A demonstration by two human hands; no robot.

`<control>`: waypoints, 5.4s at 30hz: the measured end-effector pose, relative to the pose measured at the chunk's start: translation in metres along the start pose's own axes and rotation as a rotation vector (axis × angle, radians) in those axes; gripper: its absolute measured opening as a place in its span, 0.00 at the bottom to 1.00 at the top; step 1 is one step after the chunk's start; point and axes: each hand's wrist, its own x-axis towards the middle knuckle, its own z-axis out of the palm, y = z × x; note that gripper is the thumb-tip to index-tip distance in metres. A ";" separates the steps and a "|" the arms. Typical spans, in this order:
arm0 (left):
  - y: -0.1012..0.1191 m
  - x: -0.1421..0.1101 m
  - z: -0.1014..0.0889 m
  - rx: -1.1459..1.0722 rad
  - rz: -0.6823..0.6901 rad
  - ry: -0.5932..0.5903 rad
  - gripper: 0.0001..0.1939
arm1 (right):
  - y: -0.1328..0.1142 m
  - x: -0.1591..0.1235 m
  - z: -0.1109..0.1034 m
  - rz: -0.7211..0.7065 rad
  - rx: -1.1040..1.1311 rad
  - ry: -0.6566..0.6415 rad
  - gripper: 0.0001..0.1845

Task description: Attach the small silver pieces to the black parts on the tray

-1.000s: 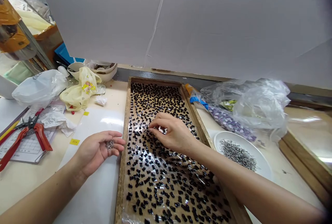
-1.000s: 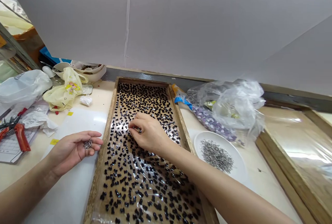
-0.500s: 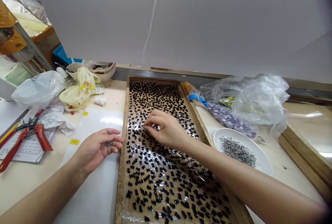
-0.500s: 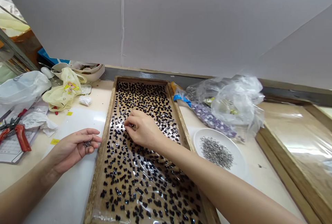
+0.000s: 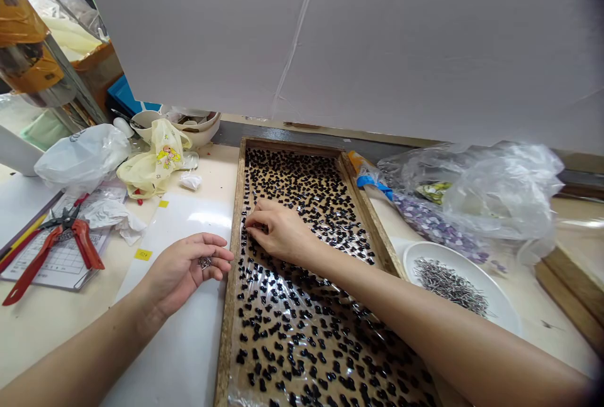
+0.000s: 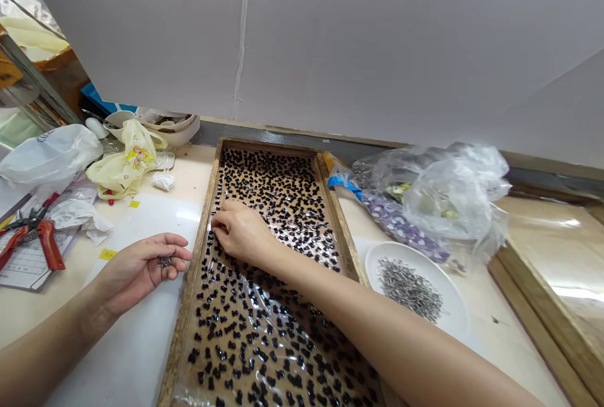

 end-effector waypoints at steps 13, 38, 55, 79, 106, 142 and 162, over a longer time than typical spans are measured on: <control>-0.001 0.000 0.000 0.014 -0.003 -0.005 0.07 | -0.001 0.000 -0.001 -0.027 -0.039 -0.032 0.08; -0.001 -0.004 0.001 -0.015 -0.007 -0.069 0.08 | -0.001 -0.001 -0.008 -0.049 -0.006 -0.023 0.07; -0.007 -0.015 0.011 -0.256 0.034 -0.284 0.15 | -0.056 -0.021 -0.007 -0.001 0.201 0.006 0.06; -0.007 -0.010 0.006 -0.002 -0.008 -0.099 0.08 | 0.001 -0.019 -0.016 0.052 0.017 0.031 0.06; -0.007 -0.010 0.005 -0.029 -0.020 -0.104 0.07 | 0.009 -0.016 0.001 -0.118 -0.238 0.018 0.10; -0.012 -0.014 0.008 -0.029 0.045 -0.176 0.06 | -0.058 -0.020 -0.014 0.012 0.302 0.039 0.07; -0.009 -0.012 0.005 -0.004 0.002 -0.146 0.09 | -0.001 -0.022 -0.034 0.012 -0.054 0.146 0.07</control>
